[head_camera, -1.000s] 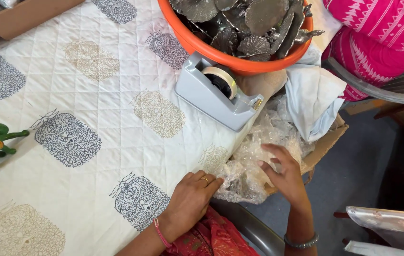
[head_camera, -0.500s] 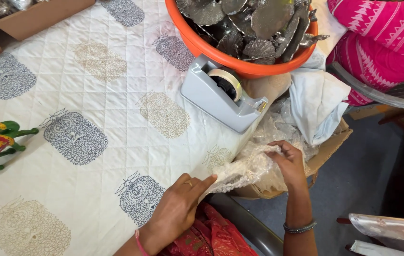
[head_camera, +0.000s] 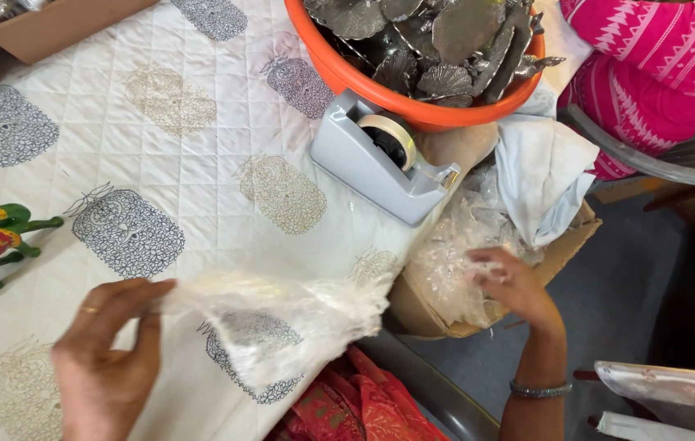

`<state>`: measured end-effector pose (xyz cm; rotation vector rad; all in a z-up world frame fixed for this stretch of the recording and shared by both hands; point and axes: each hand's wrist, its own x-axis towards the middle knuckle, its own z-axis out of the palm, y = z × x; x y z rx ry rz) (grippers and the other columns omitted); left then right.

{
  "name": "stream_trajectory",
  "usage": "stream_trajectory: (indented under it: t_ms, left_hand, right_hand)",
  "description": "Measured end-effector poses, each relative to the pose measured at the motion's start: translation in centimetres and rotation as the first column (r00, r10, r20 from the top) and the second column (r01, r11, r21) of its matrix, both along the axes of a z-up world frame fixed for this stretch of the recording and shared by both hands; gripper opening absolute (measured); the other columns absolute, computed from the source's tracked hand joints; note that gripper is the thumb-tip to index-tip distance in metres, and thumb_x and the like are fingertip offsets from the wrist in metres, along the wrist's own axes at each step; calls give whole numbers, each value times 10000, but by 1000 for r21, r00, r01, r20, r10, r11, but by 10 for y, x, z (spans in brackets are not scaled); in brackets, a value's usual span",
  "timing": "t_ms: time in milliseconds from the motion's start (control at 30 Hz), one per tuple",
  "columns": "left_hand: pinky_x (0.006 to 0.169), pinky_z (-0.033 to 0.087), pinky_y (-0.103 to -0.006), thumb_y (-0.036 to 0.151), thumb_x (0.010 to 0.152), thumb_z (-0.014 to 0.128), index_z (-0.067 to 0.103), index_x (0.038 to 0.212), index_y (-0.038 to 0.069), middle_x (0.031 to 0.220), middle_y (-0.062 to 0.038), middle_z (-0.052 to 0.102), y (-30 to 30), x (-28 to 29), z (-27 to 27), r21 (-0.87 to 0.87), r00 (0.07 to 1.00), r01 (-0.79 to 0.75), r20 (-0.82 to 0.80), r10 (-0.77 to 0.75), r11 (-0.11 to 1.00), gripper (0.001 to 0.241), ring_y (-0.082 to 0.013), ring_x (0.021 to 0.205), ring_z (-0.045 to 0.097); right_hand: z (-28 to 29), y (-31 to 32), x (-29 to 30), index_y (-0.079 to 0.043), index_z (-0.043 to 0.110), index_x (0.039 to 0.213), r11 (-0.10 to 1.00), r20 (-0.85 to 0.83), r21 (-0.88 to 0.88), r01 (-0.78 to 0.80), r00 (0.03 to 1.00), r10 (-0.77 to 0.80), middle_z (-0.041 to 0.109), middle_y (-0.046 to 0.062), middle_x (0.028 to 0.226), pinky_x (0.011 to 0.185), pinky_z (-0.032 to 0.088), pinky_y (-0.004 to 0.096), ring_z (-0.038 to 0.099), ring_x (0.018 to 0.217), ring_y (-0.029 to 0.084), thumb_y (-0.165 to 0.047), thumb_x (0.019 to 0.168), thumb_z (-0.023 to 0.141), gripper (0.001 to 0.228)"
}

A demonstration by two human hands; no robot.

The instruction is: The person is cleaning and wrapping small decorative animal figurines in bubble wrap for packaging.

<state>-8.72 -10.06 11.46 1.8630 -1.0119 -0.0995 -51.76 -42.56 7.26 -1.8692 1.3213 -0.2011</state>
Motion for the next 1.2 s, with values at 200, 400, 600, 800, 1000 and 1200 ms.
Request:
stream_trajectory:
  t_ms: [200, 400, 600, 800, 1000, 1200]
  left_hand:
    - [871, 568, -276, -85, 930, 661, 740, 1159, 42, 1147, -100, 709, 15, 16, -11, -19, 980, -68, -189, 63, 997, 274, -149, 1019, 679]
    - [798, 583, -293, -61, 925, 629, 723, 1175, 40, 1141, -76, 719, 24, 38, -30, -22, 979, -97, -180, 91, 995, 286, -156, 997, 687]
    - [729, 565, -297, -10, 913, 640, 738, 1166, 59, 1086, -62, 737, 25, 42, -36, -61, 957, -151, -259, 131, 987, 280, -156, 977, 707]
    - [737, 571, -273, 29, 942, 637, 735, 1167, 80, 1104, -50, 760, 28, 45, -41, -53, 930, -141, -349, 114, 989, 251, -141, 918, 714]
    - [713, 556, -266, 28, 960, 626, 745, 1130, 65, 1063, -59, 753, 54, 47, -24, -56, 935, -187, -316, 160, 981, 211, -139, 913, 713]
    - [666, 509, -331, -199, 772, 470, 717, 1201, 52, 1246, -104, 655, 103, 48, -15, -17, 872, -484, -98, 480, 875, 555, -216, 912, 616]
  right_hand:
    - [-42, 13, 3, -22, 626, 1378, 832, -107, -367, -417, 907, 408, 639, 185, 1260, 877, 523, 405, 621, 1089, 308, -110, 676, 882, 752]
    - [-127, -50, -34, -55, 728, 1254, 828, 31, -524, 199, 976, -215, 731, 156, 1176, 783, 576, 333, 704, 892, 238, 26, 939, 663, 331]
    - [-4, -2, 28, -49, 733, 1259, 819, -142, -572, -35, 988, -58, 707, 179, 1245, 882, 549, 394, 703, 954, 296, -182, 959, 765, 330]
    - [75, 88, 112, -84, 681, 1277, 770, 224, -543, -336, 825, 518, 729, 84, 1241, 1027, 514, 306, 681, 1158, 216, -168, 852, 736, 436]
    - [69, 149, 245, -151, 625, 1386, 391, -270, -481, -785, 557, 786, 731, 92, 1127, 820, 555, 338, 693, 929, 230, -298, 839, 781, 587]
    - [86, 139, 331, -126, 732, 1182, 550, -19, -251, -797, 572, 820, 790, 28, 934, 592, 575, 300, 676, 684, 134, -128, 893, 714, 290]
